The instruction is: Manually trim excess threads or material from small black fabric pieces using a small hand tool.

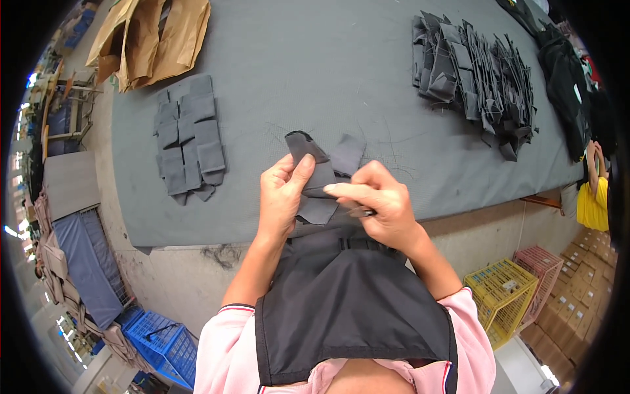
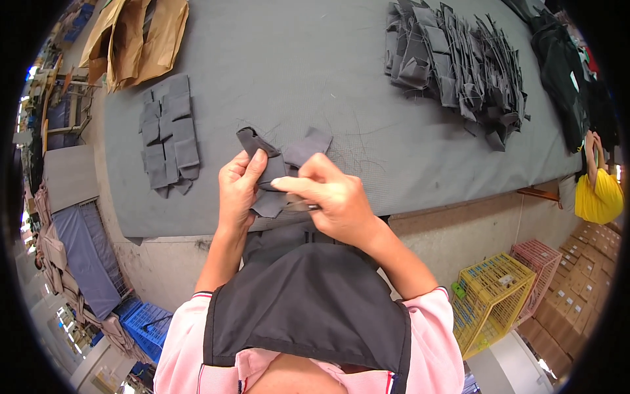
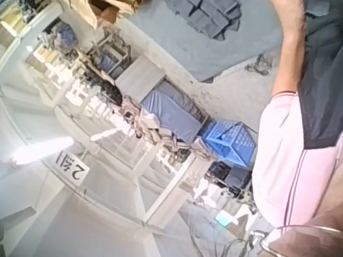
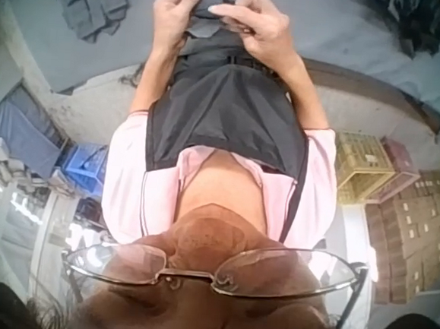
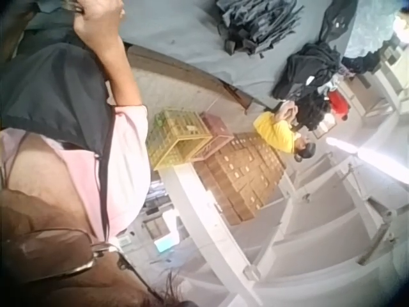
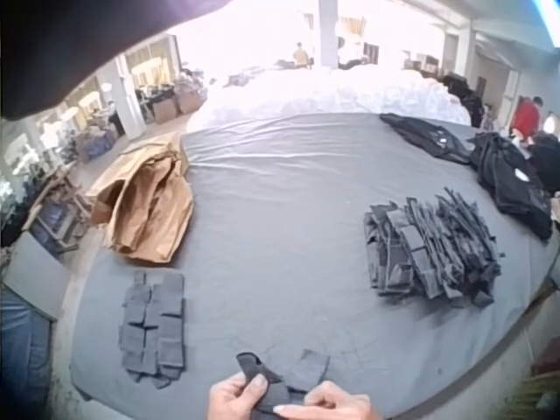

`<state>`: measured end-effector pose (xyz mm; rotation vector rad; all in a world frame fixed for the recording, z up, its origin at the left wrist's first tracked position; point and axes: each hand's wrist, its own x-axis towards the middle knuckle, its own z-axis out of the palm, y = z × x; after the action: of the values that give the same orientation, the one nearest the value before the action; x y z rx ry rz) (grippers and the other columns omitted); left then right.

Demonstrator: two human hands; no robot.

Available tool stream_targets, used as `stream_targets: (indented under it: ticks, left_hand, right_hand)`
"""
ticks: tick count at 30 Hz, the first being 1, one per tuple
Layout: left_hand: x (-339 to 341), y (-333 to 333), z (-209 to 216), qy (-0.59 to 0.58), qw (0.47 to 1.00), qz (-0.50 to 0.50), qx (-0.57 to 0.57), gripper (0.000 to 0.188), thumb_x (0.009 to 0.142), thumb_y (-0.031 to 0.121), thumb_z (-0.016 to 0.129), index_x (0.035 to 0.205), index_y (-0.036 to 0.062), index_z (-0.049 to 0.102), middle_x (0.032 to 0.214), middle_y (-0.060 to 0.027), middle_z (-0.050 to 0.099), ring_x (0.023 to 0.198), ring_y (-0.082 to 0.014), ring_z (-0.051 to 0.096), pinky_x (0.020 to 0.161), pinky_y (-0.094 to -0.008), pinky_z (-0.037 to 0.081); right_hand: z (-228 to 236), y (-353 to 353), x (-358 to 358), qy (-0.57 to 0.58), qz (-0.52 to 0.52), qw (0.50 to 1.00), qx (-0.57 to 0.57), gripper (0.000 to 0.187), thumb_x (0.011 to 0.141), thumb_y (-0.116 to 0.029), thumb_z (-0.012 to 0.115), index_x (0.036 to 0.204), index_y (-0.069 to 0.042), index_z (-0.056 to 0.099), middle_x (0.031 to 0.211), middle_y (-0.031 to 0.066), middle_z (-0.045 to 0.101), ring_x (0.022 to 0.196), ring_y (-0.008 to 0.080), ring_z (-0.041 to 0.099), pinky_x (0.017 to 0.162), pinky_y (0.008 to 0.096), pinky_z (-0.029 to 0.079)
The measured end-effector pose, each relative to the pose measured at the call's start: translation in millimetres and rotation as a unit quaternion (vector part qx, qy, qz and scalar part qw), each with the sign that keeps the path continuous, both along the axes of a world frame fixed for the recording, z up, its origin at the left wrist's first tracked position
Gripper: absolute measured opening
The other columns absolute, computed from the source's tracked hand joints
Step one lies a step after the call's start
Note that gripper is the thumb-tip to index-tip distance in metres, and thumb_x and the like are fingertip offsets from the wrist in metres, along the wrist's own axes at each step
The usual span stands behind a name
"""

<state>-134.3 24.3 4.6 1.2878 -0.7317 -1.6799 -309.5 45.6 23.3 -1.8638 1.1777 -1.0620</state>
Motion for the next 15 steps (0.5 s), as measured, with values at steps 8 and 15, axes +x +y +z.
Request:
stream_targets:
  ticks: [8,15]
  left_hand:
    - [-6.5,-5.8,4.1,-0.029,0.997,-0.011,-0.074,0.016,0.091,0.018,0.061,0.090,0.0023,0.063,0.081,0.0012,0.061,0.068,-0.0037,0.053,0.060,-0.0196,0.043]
    - [2.1,-8.6,38.1,-0.022,0.997,0.032,-0.069,0.020,0.090,0.015,0.061,0.099,-0.0027,0.063,0.091,-0.0012,0.063,0.080,-0.0046,0.052,0.073,-0.0205,0.042]
  right_hand:
    - [-9.4,-1.7,-2.8,0.041,0.036,0.998,0.023,0.016,0.069,0.006,0.060,0.081,-0.003,0.058,0.078,0.0046,0.044,0.058,0.0174,0.054,0.049,0.0313,0.042]
    - [3.5,15.7,-34.8,-0.352,-0.036,0.882,0.313,0.018,0.092,-0.011,0.053,0.078,0.001,0.056,0.060,-0.0025,0.044,0.047,0.0023,0.032,0.045,0.0207,0.027]
